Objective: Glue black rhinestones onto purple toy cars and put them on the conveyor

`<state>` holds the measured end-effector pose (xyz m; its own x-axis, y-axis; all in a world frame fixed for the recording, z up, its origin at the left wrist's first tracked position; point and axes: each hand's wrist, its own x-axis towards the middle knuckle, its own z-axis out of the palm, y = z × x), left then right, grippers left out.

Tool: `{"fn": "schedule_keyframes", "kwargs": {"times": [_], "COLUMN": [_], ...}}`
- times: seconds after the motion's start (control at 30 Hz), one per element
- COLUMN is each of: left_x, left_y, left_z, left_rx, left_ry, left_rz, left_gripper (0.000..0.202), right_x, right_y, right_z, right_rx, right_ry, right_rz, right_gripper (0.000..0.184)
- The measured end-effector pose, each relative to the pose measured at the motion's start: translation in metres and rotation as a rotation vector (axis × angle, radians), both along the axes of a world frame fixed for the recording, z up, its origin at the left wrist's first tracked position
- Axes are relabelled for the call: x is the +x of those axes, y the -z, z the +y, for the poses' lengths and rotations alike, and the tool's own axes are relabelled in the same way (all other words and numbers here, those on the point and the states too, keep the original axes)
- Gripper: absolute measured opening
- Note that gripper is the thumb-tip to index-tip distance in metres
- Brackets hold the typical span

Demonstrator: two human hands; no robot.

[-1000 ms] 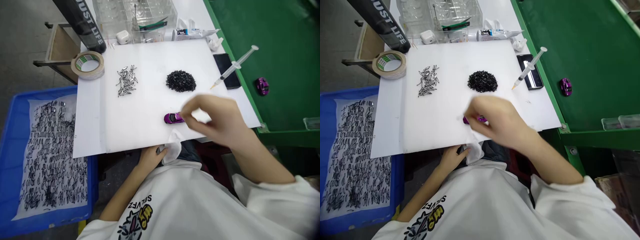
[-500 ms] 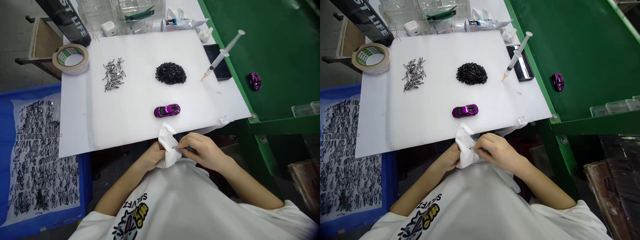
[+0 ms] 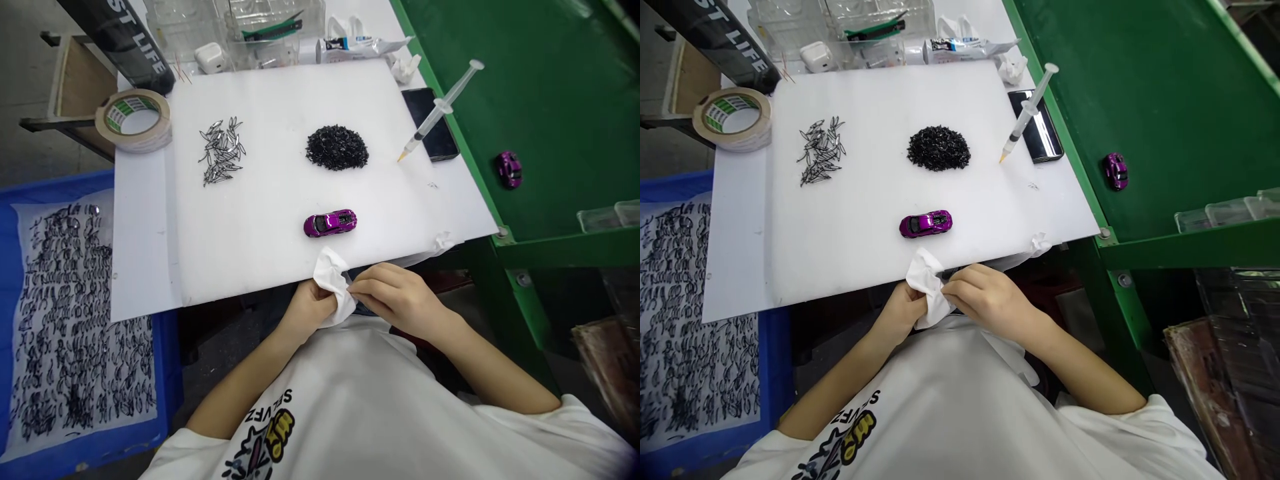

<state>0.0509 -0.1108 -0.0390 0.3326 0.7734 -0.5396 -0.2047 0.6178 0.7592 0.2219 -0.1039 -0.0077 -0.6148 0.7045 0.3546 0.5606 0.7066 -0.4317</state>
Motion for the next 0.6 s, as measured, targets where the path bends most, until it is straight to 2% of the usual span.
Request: {"fn": "schedule_keyframes", "kwargs": {"times": [0.13, 0.23, 0.33, 0.4, 0.47, 0.5, 0.53, 0.57, 0.6], "left_x": [0.005, 0.008, 0.007, 0.005, 0.003, 0.002, 0.002, 0.002, 0.001], "left_y": [0.007, 0.01, 0.008, 0.006, 0.004, 0.003, 0.003, 0.002, 0.002], "left_z": [0.0, 0.0, 0.001, 0.002, 0.003, 0.003, 0.004, 0.004, 0.004], "left_rx": [0.005, -0.009, -0.04, -0.054, -0.056, -0.05, -0.038, -0.02, 0.003], "left_ry": [-0.035, -0.006, 0.032, 0.042, 0.064, 0.082, 0.1, 0.119, 0.137], "left_rz": [0.047, 0.061, 0.069, 0.07, 0.067, 0.065, 0.066, 0.07, 0.08], "left_gripper": [0.019, 0.013, 0.013, 0.021, 0.03, 0.032, 0.033, 0.033, 0.031], "right_x": [-0.004, -0.003, 0.011, 0.031, 0.058, 0.074, 0.091, 0.107, 0.124], "right_y": [0.002, 0.0, -0.012, -0.025, -0.039, -0.044, -0.047, -0.048, -0.046], "right_z": [0.003, 0.0, -0.002, 0.005, 0.024, 0.039, 0.056, 0.075, 0.094], "right_rx": [0.103, 0.055, -0.043, -0.058, 0.042, 0.14, 0.156, 0.139, 0.059], "right_ry": [-0.03, -0.027, 0.034, 0.265, 0.655, 0.876, 1.044, 1.205, 1.358], "right_rz": [-0.017, -0.026, -0.038, 0.087, 0.4, 0.617, 0.778, 0.878, 0.935], "right_gripper": [0.009, 0.004, 0.005, 0.008, 0.006, 0.003, 0.002, 0.005, 0.004]}}
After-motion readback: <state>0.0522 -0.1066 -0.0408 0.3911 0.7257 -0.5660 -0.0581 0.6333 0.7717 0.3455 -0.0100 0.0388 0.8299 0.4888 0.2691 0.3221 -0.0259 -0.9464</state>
